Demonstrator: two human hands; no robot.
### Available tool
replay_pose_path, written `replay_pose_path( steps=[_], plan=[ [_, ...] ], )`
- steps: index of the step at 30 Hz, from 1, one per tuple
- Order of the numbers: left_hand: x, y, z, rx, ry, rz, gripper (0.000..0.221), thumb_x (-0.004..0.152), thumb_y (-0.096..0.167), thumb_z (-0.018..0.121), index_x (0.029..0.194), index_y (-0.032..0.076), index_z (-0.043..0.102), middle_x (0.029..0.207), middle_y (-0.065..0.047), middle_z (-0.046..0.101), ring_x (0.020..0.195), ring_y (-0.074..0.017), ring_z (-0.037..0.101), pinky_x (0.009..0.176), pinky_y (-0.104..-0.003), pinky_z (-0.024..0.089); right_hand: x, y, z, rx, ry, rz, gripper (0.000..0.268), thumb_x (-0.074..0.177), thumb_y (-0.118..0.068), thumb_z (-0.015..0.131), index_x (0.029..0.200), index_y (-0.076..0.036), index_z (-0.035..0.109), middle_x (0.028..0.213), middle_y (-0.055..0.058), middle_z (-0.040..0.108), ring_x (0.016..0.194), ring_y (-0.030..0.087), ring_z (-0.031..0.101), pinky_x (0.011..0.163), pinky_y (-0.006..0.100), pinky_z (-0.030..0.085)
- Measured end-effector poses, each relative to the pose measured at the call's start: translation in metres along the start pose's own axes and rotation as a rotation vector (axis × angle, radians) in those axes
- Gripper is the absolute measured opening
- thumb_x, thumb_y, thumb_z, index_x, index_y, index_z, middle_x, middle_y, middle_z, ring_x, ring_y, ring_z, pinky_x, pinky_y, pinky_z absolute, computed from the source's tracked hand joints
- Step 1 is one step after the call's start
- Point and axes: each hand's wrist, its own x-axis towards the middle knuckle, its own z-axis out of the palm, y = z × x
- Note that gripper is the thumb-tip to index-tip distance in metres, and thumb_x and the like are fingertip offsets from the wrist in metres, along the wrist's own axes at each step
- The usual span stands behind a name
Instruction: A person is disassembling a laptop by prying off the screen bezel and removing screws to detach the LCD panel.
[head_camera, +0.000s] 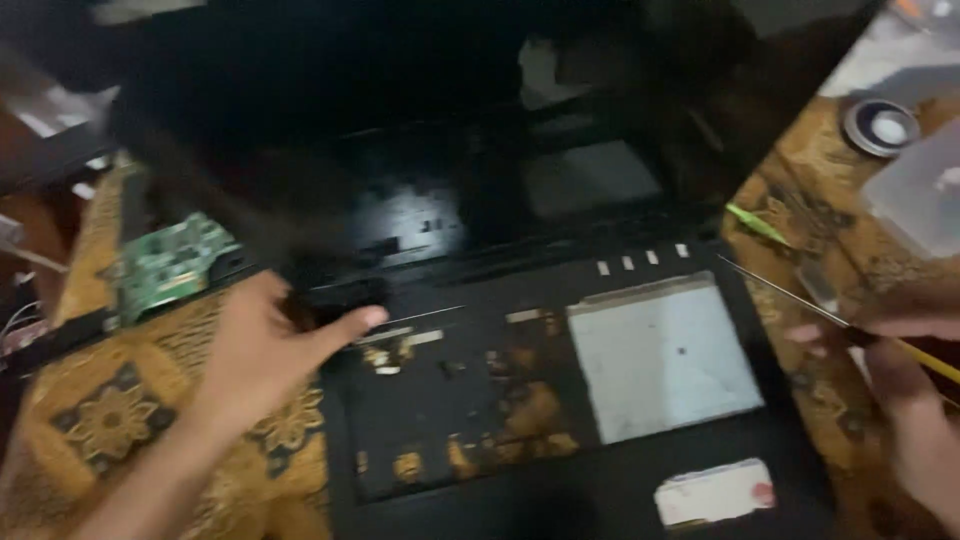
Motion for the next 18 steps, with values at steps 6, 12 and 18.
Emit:
replay_pose_path(
  steps=[6, 12, 18],
  plan=[
    [0.012, 0.002, 0.014, 0.154, 0.144, -0.086, 0.075, 0.075, 0.039, 0.093, 0.055, 0.017, 0.024, 0.044, -0.001, 0.026, 0.039, -0.0159, 0.023, 0.045, -0.039, 0.02, -0.039, -0.109, -0.091, 0.354, -0.141, 0.097, 0.021, 0.094, -0.007, 0.055, 0.106, 0.005, 0.067, 0.106, 0.016, 0.077, 0.064, 0.026, 0.07, 0.057, 0.036, 0.053],
    [0.024, 0.024, 0.019, 0.174, 0.141, -0.185, 0.04, 0.071, 0.02, 0.092, 0.097, -0.001, 0.07, 0.1, -0.013, 0.074, 0.098, -0.0277, 0.068, 0.081, -0.045, 0.05, -0.006, -0.091, -0.094, -0.082, -0.632, 0.076, 0.025, 0.079, -0.043, 0.067, 0.085, -0.041, 0.091, 0.071, -0.009, 0.087, 0.037, 0.008, 0.083, 0.042, 0.028, 0.065],
    [0.034, -0.004, 0.02, 0.184, 0.159, -0.016, 0.048, 0.071, 0.012, 0.09, 0.108, 0.001, 0.061, 0.105, -0.014, 0.065, 0.105, -0.0311, 0.064, 0.086, -0.048, 0.051, -0.058, -0.141, -0.077, 0.037, 0.09, -0.274, 0.012, 0.088, -0.006, 0.07, 0.099, -0.001, 0.07, 0.109, 0.017, 0.067, 0.074, 0.014, 0.069, 0.066, 0.027, 0.054]
  ],
)
